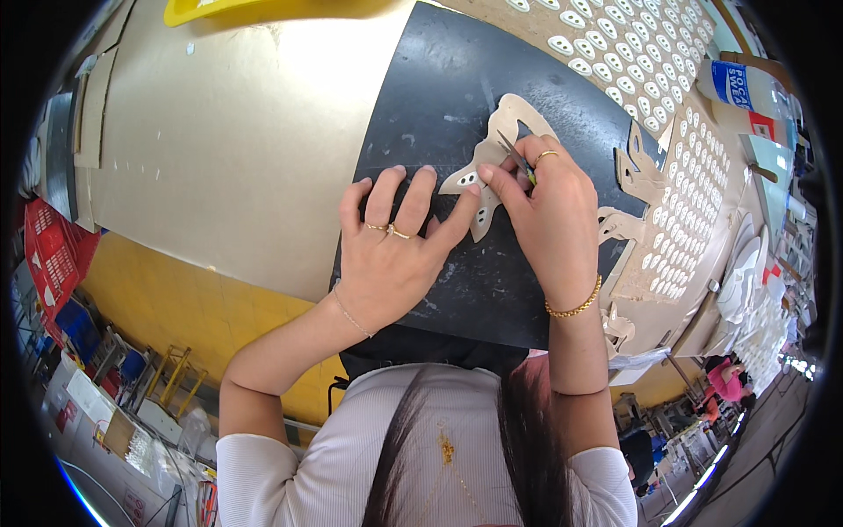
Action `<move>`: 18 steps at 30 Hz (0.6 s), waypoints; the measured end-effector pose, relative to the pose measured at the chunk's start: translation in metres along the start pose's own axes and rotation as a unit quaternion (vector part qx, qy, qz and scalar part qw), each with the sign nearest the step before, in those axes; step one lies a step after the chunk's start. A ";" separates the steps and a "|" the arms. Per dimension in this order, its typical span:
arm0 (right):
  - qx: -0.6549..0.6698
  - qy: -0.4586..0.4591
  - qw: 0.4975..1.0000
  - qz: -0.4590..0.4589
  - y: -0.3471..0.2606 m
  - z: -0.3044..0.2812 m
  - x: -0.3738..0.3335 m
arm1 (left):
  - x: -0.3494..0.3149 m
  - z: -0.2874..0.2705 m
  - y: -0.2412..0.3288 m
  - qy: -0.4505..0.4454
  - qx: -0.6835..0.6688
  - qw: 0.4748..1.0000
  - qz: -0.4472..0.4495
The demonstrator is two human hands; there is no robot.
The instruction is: The person repeatedly picks small white fabric pieces from a sheet, places them on a black cutting mat, and trims their edges with a small blade. Trimmed pieces are set aside on the mat while the person continues the cycle of picking, placing, and trimming.
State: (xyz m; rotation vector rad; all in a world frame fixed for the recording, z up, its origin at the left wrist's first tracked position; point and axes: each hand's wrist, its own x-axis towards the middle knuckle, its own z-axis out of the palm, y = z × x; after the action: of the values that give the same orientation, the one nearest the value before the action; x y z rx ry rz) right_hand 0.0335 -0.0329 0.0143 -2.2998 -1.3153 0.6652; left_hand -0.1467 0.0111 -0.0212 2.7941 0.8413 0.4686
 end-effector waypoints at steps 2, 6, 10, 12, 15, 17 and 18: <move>0.003 -0.006 1.000 0.005 0.000 0.000 0.001 | 0.000 -0.001 0.000 -0.004 -0.001 1.000 -0.001; 0.013 -0.010 1.000 0.009 0.000 -0.001 0.001 | 0.003 -0.001 -0.001 0.000 0.002 1.000 0.009; 0.052 -0.019 0.998 0.006 0.005 -0.001 0.001 | 0.006 -0.003 0.000 -0.001 0.010 1.000 0.024; 0.044 -0.028 0.999 0.005 0.003 -0.005 0.000 | 0.005 -0.002 -0.001 0.002 0.015 0.999 0.029; 0.035 -0.017 0.999 -0.013 0.003 -0.005 0.001 | 0.002 0.003 -0.006 0.008 0.017 0.999 0.038; 0.027 -0.013 0.999 -0.017 0.002 -0.005 0.001 | 0.002 0.002 -0.007 0.005 -0.007 1.000 0.030; 0.022 -0.017 1.000 -0.012 0.000 -0.006 0.001 | 0.002 -0.001 -0.007 -0.001 -0.030 0.999 0.020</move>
State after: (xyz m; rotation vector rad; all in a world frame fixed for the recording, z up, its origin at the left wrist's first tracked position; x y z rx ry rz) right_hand 0.0375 -0.0325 0.0186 -2.2437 -1.3279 0.7214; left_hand -0.1489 0.0181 -0.0218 2.7601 0.7607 0.4894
